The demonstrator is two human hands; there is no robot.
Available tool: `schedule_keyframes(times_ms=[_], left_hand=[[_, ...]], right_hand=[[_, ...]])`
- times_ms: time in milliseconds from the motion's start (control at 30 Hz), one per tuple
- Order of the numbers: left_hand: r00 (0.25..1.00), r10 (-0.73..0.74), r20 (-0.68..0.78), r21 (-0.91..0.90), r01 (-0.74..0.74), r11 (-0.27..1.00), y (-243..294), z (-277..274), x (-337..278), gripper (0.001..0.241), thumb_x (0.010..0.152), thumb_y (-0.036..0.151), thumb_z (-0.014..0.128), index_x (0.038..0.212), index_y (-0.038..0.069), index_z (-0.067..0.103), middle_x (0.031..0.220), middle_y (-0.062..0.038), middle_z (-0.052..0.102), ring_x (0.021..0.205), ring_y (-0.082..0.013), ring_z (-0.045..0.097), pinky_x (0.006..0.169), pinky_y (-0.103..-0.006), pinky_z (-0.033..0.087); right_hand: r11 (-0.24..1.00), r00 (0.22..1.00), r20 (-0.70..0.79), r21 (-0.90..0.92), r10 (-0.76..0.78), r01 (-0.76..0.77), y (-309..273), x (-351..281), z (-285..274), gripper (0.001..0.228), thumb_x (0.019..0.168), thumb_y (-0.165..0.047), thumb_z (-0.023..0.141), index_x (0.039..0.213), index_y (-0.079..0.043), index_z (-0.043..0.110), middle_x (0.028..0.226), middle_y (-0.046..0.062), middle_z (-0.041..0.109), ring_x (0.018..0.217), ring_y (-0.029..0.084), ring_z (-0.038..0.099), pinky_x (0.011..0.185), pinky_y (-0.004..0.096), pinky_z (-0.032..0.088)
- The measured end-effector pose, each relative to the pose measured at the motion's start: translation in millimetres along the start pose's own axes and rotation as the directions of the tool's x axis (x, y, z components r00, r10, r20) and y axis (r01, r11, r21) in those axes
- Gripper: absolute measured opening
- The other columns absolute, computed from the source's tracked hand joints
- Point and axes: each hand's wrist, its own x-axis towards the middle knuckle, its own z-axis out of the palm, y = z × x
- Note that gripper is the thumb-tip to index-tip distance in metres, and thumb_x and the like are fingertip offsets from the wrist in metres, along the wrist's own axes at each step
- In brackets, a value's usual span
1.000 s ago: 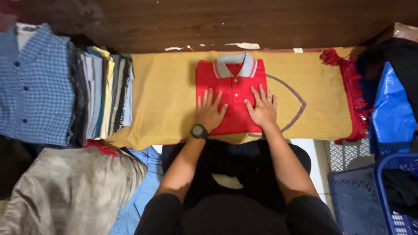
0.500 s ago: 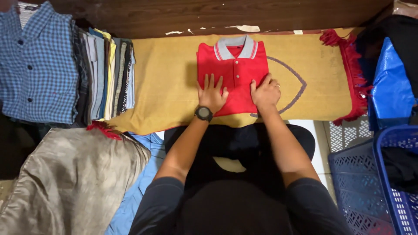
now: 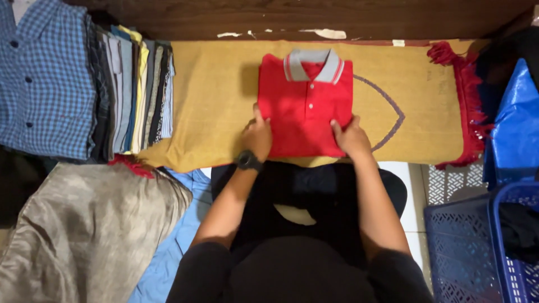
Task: The person folds a blue checkered shirt and then a red polo shirt on a yellow mat. They smooth the fabric, fold the sleeves and sides, and then fold the shirts in half before placing them on a stack.
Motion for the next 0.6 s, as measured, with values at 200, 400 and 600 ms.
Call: schedule_keyframes(times_ms=[200, 400, 600], left_hand=[[0.957, 0.270, -0.105, 0.090, -0.261, 0.961, 18, -32, 35, 0.079, 0.095, 0.046, 0.081, 0.163, 0.017, 0.053, 0.155, -0.025, 0.055, 0.150, -0.0440, 0.049, 0.121, -0.0570, 0.041], [0.839, 0.493, -0.230, -0.040, -0.515, 0.857, 54, 3, 91, 0.083, 0.106, 0.066, 0.063, 0.170, 0.016, 0.047, 0.177, -0.024, 0.037, 0.168, -0.0391, 0.032, 0.136, -0.0599, 0.027], [0.903, 0.416, -0.102, -0.127, -0.427, 0.895, 47, 39, 83, 0.087, 0.103, 0.074, 0.058, 0.171, 0.021, 0.044, 0.175, -0.024, 0.041, 0.168, -0.0403, 0.031, 0.138, -0.0599, 0.024]], right_hand=[[0.983, 0.972, -0.169, -0.107, -0.164, 0.147, -39, -23, -46, 0.093, 0.103, -0.055, 0.076, 0.166, -0.003, 0.032, 0.157, 0.036, 0.047, 0.145, 0.061, 0.048, 0.113, 0.073, 0.043], [0.847, 0.749, -0.410, -0.138, -0.520, 0.513, -82, 32, -30, 0.073, 0.115, -0.041, 0.067, 0.172, -0.002, 0.040, 0.174, 0.030, 0.034, 0.161, 0.056, 0.025, 0.126, 0.072, 0.029], [0.904, 0.912, -0.080, -0.193, -0.403, 0.383, -76, 62, -7, 0.079, 0.116, -0.065, 0.038, 0.181, -0.020, 0.023, 0.188, 0.013, 0.016, 0.173, 0.036, 0.014, 0.136, 0.068, 0.010]])
